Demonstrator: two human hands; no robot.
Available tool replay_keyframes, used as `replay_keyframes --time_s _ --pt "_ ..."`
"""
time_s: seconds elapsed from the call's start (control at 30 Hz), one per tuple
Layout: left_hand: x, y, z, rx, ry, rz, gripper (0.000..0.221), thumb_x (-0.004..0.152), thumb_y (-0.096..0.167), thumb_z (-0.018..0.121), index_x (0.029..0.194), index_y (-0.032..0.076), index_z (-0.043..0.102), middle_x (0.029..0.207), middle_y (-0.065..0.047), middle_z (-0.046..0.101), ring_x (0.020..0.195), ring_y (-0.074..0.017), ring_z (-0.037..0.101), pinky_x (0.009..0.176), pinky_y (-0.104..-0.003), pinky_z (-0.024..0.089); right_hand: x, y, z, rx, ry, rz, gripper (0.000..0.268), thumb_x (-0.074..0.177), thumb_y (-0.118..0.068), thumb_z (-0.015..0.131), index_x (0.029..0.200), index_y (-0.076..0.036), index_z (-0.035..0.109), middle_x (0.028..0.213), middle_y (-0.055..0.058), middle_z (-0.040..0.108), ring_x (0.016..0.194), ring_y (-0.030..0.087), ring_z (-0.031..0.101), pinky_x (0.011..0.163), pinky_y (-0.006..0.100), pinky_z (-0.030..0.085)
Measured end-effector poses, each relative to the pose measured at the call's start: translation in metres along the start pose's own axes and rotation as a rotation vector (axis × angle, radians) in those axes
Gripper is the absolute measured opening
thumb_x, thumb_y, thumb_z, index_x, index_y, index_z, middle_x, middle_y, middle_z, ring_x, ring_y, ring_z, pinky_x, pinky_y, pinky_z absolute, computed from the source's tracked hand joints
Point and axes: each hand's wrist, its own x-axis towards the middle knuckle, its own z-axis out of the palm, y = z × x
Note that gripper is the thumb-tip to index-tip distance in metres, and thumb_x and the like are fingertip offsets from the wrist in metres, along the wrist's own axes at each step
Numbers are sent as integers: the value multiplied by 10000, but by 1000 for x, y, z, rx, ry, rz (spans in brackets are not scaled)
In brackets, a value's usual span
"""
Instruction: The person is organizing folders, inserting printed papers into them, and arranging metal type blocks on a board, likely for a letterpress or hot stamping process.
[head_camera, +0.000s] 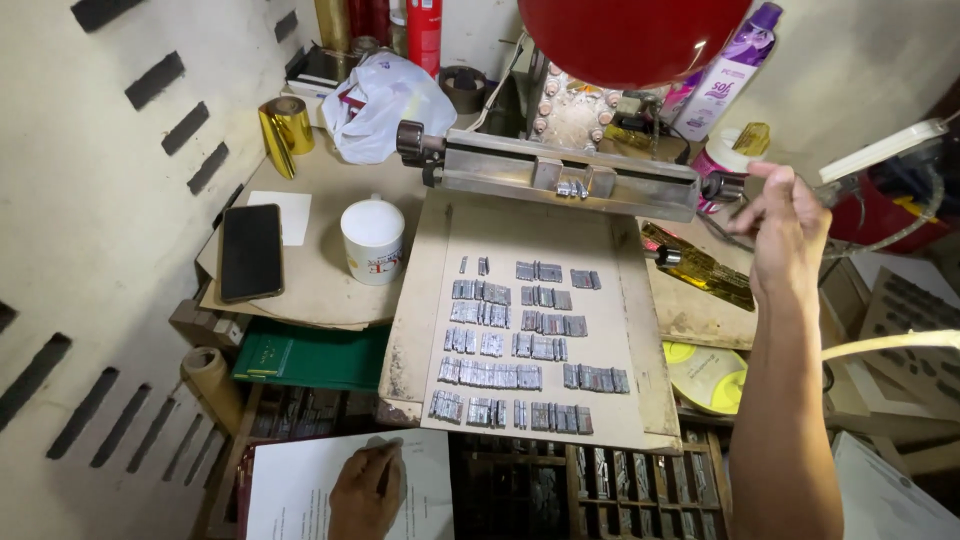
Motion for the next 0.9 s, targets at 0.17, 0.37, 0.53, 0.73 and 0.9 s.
replay_keyframes --time_s 0.17,0.37,0.53,0.73,0.9 --pt "-4 -6 4 19 -80 -100 265 866 246 730 1114 206 815 1090 -43 730 956 -196 756 809 -357 645 -6 -10 0 -47 21 -267 385 1205 -190 398 1489 63 455 1362 213 628 1070 213 611 734 272 551" --pt "-3 -6 4 -43 -108 -92 288 898 252 700 1168 210 791 1052 -14 721 970 -174 720 794 -331 647 -2 -8 -2 -254 51 -26 325 1245 -228 397 1299 -49 663 704 8 553 626 104 533 742 295 544" --pt "1 -1 -1 -25 -61 -57 259 881 227 710 1115 174 808 1035 -48 732 931 -178 757 835 -316 635 -3 -4 -4 -13 -151 -180 396 1226 -181 373 1496 90 475 1273 353 614 782 210 657 660 234 568" --pt "3 1 -4 -38 -40 3 261 884 206 720 1135 171 783 1008 -53 705 940 -200 743 799 -323 637 1 4 -9 -124 -20 -338 237 1228 -89 512 1371 73 610 1232 228 691 940 203 660 678 245 575" --pt "2 0 -3 -44 -9 16 256 885 218 718 1121 150 791 1044 -40 712 936 -179 746 819 -301 632 6 20 -6 246 -228 -66 412 1038 -175 658 1430 -67 591 1248 73 657 734 34 615 732 137 563"
